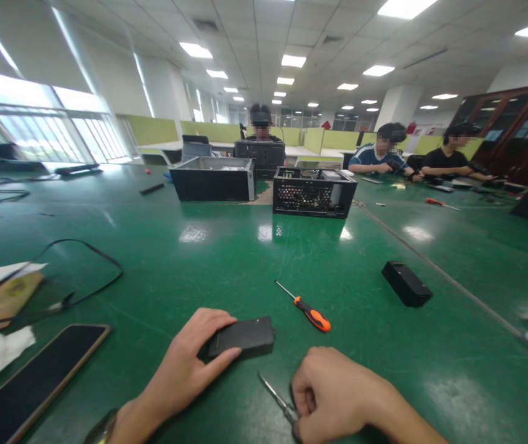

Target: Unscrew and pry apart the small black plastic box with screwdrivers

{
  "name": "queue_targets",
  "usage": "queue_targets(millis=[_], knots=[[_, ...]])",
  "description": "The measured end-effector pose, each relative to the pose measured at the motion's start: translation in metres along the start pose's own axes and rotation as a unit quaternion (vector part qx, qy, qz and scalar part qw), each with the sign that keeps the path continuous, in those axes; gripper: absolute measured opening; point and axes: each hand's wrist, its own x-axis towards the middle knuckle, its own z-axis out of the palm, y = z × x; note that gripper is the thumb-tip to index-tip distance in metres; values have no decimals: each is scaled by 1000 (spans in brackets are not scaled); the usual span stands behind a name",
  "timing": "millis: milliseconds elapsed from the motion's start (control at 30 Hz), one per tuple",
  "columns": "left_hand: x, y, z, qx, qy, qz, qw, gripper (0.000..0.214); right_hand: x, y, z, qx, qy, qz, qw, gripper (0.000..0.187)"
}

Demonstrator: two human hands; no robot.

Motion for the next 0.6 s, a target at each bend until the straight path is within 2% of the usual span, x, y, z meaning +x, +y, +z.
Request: queue_targets(millis=[167,600], knots=[[-1,-2,1,1,-3,-5,1000,27,2,5,-2,47,-24,3,999,9],[1,2,0,4,-2,-11,1000,26,2,8,-1,84,-27,-13,996,7]])
